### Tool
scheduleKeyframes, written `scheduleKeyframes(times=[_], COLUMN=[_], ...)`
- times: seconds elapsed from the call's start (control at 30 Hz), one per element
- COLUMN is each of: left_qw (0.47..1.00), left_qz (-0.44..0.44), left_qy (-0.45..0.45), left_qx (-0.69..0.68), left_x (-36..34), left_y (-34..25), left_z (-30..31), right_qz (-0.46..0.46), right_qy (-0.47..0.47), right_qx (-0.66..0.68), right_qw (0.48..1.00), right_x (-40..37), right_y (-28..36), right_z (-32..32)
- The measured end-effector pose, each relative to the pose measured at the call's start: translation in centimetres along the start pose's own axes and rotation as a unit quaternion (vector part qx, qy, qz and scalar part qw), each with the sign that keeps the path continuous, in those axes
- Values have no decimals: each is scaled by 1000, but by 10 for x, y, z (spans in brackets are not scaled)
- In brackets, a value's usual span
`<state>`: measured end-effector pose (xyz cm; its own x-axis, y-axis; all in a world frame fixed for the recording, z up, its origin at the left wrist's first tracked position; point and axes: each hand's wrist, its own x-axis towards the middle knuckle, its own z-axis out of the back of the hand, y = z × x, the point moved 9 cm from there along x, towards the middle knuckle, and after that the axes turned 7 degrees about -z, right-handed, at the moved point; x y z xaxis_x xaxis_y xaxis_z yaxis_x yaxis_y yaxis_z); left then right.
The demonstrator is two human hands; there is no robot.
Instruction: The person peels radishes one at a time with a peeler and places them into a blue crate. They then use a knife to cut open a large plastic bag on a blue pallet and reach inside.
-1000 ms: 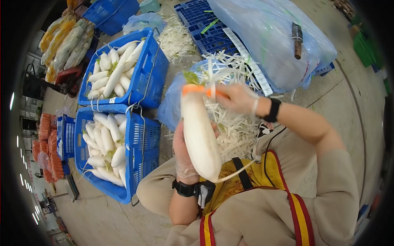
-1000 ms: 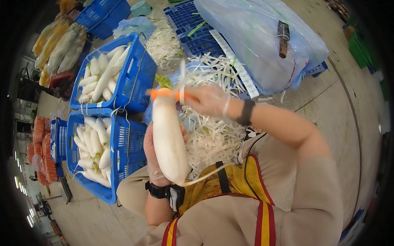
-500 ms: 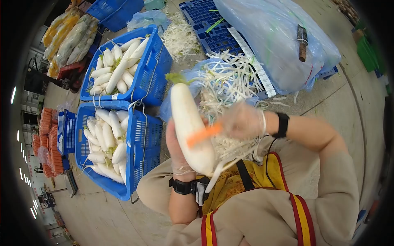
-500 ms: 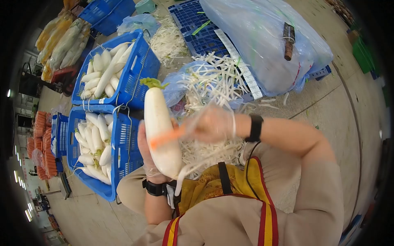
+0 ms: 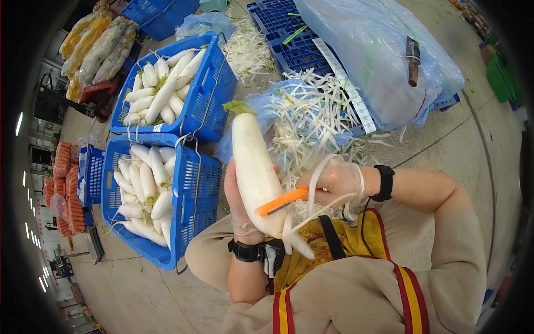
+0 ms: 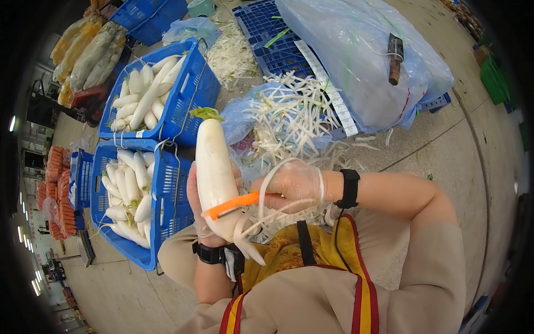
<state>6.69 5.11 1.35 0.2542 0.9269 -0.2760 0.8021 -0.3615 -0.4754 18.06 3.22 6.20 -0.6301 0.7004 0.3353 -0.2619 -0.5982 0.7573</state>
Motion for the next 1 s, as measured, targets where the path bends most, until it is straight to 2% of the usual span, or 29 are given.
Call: scheduleKeyframes(times=[0.07, 0.1, 0.13, 0.2, 0.23, 0.3, 0.33, 0.47, 0.53, 0.57, 0.63, 0.67, 0.73, 0.77, 0.83, 0.9, 0.97, 1.0], left_qw=[1000, 999, 996, 997, 996, 996, 996, 995, 999, 999, 1000, 997, 998, 999, 999, 999, 1000, 1000], left_qz=[16, 7, -1, 30, 59, 49, 41, 21, 18, 19, 3, -1, -14, -26, -45, -33, -13, 6], left_qy=[25, -19, -63, -26, 6, -3, -16, -22, -5, -8, -4, -68, -56, -41, -27, -30, -27, -24], left_qx=[10, 37, 64, 60, 60, 72, 82, 95, 31, 30, 8, -25, 0, 25, 14, -8, 4, 18], left_x=[-3, -4, -6, -11, -13, -9, -8, -2, 0, 1, 6, 6, 7, 9, 7, 6, 2, -1], left_y=[7, 11, 13, 19, 24, 27, 27, 20, 17, 14, 6, 4, -3, -7, -9, -5, 5, 12], left_z=[2, 5, 8, -2, -8, -3, 1, -4, -9, -3, 4, 10, 15, 18, 20, 20, 10, 4], right_qz=[-36, -70, -68, -210, -210, -191, -241, -278, -292, -294, -111, -110, -33, -32, 33, 16, -122, -126], right_qy=[1, 4, -39, -42, -42, -107, -92, -119, -130, -128, -57, -56, 31, 31, 5, 2, -4, -6], right_qx=[-49, -101, -133, -203, -205, -202, -187, -121, -74, -73, -58, -57, -31, -29, -8, -8, -120, -122], right_qw=[998, 992, 988, 956, 955, 955, 948, 945, 945, 945, 990, 991, 999, 999, 999, 1000, 985, 984], right_x=[10, 16, 22, 30, 31, 34, 29, 20, 13, 9, 14, 11, 5, 2, -4, 3, 21, 29], right_y=[-13, -27, -42, -91, -102, -103, -107, -96, -96, -91, -40, -32, -5, -1, 13, 2, -33, -41], right_z=[3, 9, 21, 42, 49, 69, 69, 70, 66, 61, 35, 30, 3, -3, -5, -7, -2, 9])
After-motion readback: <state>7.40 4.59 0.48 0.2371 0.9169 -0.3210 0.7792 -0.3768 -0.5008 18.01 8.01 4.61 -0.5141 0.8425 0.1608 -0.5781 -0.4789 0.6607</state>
